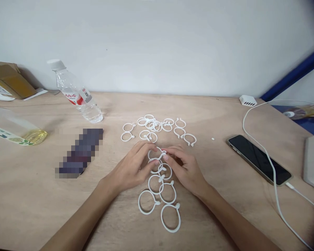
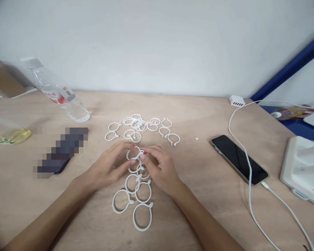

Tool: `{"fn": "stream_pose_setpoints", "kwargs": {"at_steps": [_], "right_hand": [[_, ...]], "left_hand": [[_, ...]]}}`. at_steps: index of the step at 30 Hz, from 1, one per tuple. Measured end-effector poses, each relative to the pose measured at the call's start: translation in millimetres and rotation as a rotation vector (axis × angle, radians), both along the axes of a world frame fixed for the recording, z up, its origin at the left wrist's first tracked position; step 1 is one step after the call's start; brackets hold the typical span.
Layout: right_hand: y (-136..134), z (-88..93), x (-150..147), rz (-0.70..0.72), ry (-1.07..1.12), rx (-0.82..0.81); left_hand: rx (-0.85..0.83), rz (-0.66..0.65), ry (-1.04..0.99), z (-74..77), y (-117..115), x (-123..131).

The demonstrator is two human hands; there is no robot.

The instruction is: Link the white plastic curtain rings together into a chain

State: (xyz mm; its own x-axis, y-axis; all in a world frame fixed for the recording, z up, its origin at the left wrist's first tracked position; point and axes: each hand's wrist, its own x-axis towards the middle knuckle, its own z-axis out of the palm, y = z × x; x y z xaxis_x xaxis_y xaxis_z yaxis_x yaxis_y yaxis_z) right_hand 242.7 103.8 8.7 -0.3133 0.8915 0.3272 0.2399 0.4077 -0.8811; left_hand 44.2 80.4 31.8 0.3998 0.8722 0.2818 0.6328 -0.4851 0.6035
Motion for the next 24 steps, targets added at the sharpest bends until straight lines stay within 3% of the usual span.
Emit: {"fn": "stream_pose_setpoints", "kwargs": {"at_steps": [5, 12, 24], "right_hand": [[0.3, 2.2, -1.3, -0.001, 0.050, 0.033], [0.8, 3.3, -0.3, 0.016, 0.091, 0.037], [-1.4, 1.0, 3.7, 0.049, 0.035, -0.037]], "left_hand": [[0.029, 0.023, -0.041, -3.8, -0.1, 1.7], [-0.007, -0.018, -0.058, 2.1, -0.8, 2.3], [-0.168, -0.037, -0.120, 9.6, -0.8, 5.9]]}}
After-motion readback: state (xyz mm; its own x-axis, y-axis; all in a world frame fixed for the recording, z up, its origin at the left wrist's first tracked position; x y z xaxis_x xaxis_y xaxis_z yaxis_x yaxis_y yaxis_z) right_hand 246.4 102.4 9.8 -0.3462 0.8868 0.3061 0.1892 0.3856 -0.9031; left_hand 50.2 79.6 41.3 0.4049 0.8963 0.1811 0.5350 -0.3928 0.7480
